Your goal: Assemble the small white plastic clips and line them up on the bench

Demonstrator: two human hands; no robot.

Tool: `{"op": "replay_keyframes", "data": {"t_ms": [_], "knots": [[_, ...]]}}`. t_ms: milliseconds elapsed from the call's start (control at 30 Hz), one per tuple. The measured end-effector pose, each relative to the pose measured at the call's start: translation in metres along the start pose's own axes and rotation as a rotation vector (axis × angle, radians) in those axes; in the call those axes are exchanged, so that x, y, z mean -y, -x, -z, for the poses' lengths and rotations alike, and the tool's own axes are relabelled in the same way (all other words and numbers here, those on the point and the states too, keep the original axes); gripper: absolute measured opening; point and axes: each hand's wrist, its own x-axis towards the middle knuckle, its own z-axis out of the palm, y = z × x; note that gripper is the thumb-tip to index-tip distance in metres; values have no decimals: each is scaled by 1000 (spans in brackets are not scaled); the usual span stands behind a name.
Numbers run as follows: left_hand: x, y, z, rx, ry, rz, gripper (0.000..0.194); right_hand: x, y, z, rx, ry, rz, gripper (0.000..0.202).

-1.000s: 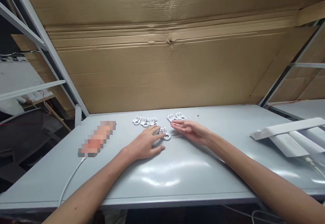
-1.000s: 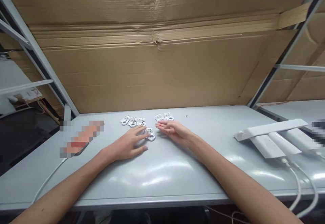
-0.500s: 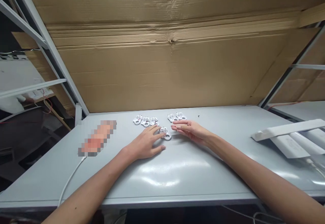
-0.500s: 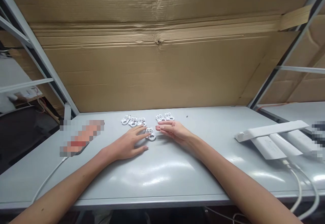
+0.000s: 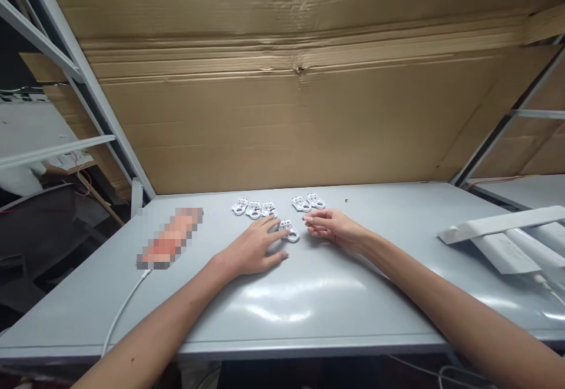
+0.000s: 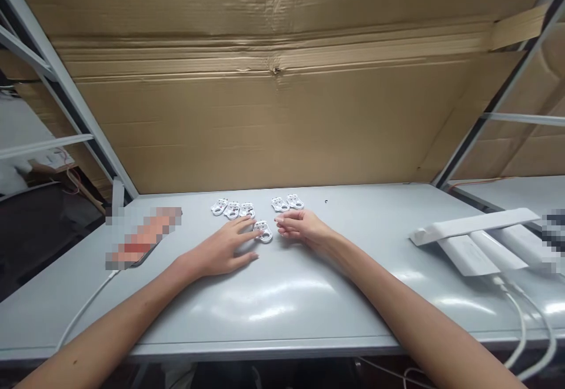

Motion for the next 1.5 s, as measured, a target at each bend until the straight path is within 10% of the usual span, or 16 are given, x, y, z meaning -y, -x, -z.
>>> {"op": "replay_keyframes", "data": {"t_ms": [433,933,1500], "knots": [[-5,1,7,108,63,-95,46,-14,1,-12,-60,912,649,20],[-10,1,11,130,127,-98,48,-3,3,-10,-31,1291,616,29],[-6,1,9,144,89,-33,54,-6,2,8,-4,1079,662,22]]}}
